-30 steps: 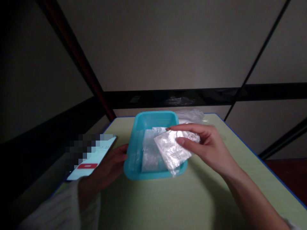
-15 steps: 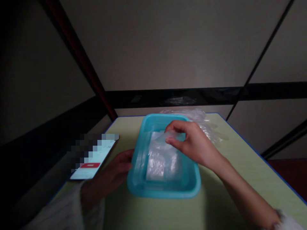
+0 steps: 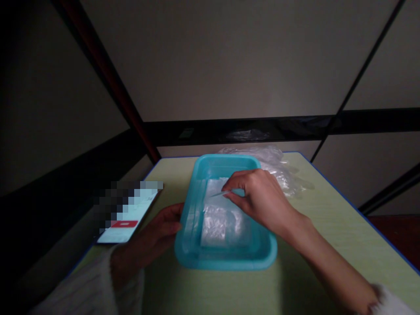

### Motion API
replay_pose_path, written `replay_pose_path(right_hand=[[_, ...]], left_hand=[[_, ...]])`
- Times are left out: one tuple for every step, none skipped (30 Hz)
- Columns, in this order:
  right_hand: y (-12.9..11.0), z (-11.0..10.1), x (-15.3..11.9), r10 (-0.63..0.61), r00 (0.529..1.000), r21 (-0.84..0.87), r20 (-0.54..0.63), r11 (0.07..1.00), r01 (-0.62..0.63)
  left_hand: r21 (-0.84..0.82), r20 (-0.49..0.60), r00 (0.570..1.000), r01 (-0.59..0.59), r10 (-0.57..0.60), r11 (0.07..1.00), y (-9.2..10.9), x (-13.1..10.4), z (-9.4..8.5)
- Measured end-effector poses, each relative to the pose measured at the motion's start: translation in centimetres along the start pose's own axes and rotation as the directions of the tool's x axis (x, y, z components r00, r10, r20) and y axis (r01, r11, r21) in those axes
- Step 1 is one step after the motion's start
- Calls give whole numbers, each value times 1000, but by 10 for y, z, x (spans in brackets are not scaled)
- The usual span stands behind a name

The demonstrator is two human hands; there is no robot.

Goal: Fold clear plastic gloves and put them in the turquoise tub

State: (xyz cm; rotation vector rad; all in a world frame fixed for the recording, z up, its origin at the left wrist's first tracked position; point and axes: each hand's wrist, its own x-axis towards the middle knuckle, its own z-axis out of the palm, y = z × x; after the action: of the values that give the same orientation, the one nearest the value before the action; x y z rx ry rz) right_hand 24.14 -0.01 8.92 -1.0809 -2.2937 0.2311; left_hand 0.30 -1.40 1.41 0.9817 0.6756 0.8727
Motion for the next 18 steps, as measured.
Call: replay_pose_path(right_hand=[[-1,-1,0,-7,1000,7,14,1000,7],[-1,-1,0,-15,1000,16,24,1000,14],[-1,-2,0,-20,999,23,31,1000,19],[-1,-2,0,-26,999,27,34,999,25],[0,-2,-1,-31,999,26,36,999,31],[1,-1,-1,-36,999,17,36,999,35],[2,-1,-1,-41,998,1,37,999,41],[2,1,-2,-46,998,-25,37,999,47],[2,2,-2,-51,998,-65,39,996,54],[2,4,-2,-53,998,-119,37,991,58],[1,6,-2,-56,998,-186,29,981,61],[0,7,-2,-68,998,-255,15,964,70],[-2,9,-1,-90,996,-322,-1,943,85],[-5,10,-1,-124,992,-380,-24,919,105],[-7,11,1,-164,985,-426,-50,895,128],[-9,13,2,-205,976,-459,-79,876,147],[-10,14,3,-236,966,-480,-102,863,160],[-11,15,4,-247,962,-488,-119,858,160]], left_hand=[[3,-1,1000,-2,2,1000,0,0,0],[7,-3,1000,-3,3,1000,0,-1,0],[11,-6,1000,-2,2,1000,0,-1,0],[14,-9,1000,-1,1,1000,0,-1,0],[15,-11,1000,-1,1,1000,0,-1,0],[14,-11,1000,1,-1,1000,0,-1,0],[11,-10,1000,2,-2,1000,0,0,0],[9,-9,1000,3,-3,1000,0,0,0],[6,-8,1000,7,-7,1000,0,0,1],[2,-7,1000,7,-7,1000,0,0,1],[-2,-9,1000,9,-9,1000,1,0,1],[-6,-12,1000,10,-10,1000,0,0,1],[-9,-16,1000,12,-12,1000,0,0,1],[-11,-19,1000,15,-15,1000,0,0,1],[-11,-20,1000,16,-16,1000,0,-1,1],[-9,-20,1000,16,-16,1000,0,-1,1],[-7,-18,1000,16,-16,1000,0,-1,0],[-5,-13,1000,14,-14,1000,0,-1,0]])
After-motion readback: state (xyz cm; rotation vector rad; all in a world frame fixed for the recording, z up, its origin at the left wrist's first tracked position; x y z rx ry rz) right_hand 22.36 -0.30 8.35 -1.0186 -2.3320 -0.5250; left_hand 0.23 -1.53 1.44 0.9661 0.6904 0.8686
